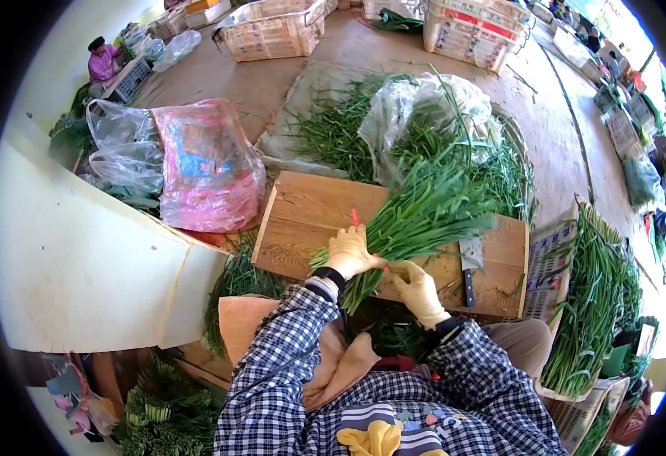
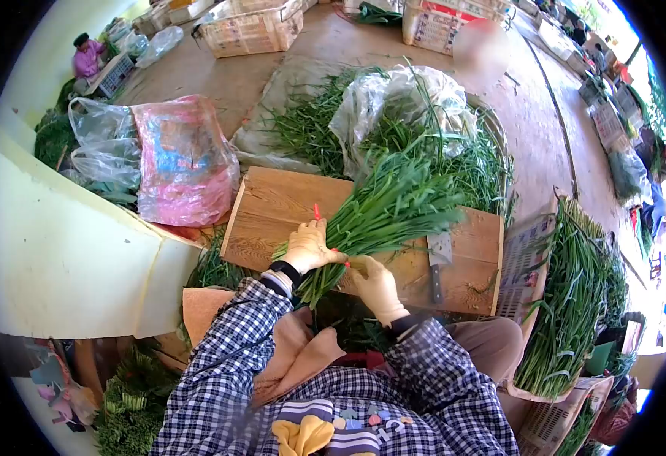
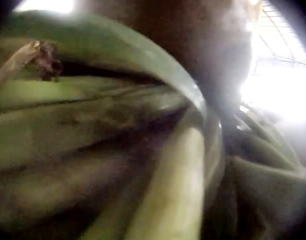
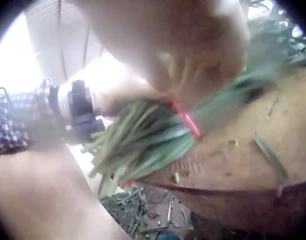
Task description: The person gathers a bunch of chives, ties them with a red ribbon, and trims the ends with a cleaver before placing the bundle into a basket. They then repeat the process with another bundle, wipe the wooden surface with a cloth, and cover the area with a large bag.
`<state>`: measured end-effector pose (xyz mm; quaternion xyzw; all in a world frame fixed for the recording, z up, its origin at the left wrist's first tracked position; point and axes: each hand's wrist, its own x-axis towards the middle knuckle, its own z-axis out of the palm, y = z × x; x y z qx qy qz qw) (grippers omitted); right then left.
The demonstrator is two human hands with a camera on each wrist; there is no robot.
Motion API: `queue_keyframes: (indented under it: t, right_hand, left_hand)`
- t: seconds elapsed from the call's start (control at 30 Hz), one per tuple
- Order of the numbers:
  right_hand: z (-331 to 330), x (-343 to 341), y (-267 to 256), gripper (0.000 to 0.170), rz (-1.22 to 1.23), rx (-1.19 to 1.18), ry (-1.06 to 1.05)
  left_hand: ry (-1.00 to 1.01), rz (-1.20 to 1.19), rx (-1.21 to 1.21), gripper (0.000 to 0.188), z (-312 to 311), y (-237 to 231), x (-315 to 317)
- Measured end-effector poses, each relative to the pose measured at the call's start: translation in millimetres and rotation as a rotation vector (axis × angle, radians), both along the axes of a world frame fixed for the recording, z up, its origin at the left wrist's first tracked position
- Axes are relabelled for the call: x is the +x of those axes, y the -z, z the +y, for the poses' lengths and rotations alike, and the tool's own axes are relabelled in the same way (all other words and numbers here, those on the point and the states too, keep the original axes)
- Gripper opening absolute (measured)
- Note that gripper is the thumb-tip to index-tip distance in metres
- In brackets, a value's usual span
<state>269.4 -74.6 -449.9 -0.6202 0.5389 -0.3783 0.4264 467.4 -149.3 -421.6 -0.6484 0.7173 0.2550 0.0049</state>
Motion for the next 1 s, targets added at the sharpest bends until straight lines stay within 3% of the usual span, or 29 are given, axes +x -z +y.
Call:
queue_keyframes:
  t: [0.1,0.3,0.37,0.47,0.7,0.8,0.87,0.93,1.0]
  right_hand:
    - [-7,17,27,0.023,0.159,-0.022,0.106]
    - [-24,41,29,0.024,0.256,0.115,0.188]
    - [-26,37,28,0.024,0.427,0.052,0.125]
    - [-25,38,30,0.024,0.464,-0.126,0.175]
    - [-22,44,30,0.023,0.407,-0.004,0.242]
    - [-18,22,41,0.016,-0.081,0.067,0.117]
    - [-7,7,39,0.011,0.036,0.016,0.064]
    - [6,2,39,0.01,0.048,-0.023,0.055]
    - [13,-1,36,0.007,0.242,-0.214,-0.082]
  left_hand:
    - [-0.002,0.014,0.078,0.112,-11,4,3]
    - [-0.003,0.026,0.102,0.124,-16,9,7]
    - [0.004,0.029,0.113,0.129,-18,9,7]
    - [-0.004,0.043,0.153,0.135,-21,9,7]
    - [-0.024,0.121,0.189,0.142,-23,9,11]
    - [-0.034,0.216,0.173,0.143,-25,27,19]
    - [-0.012,0.278,0.04,0.126,-25,35,21]
    - [-0.018,0.298,0.069,0.122,-27,32,22]
    - [-0.018,0.317,0.099,0.119,-25,23,20]
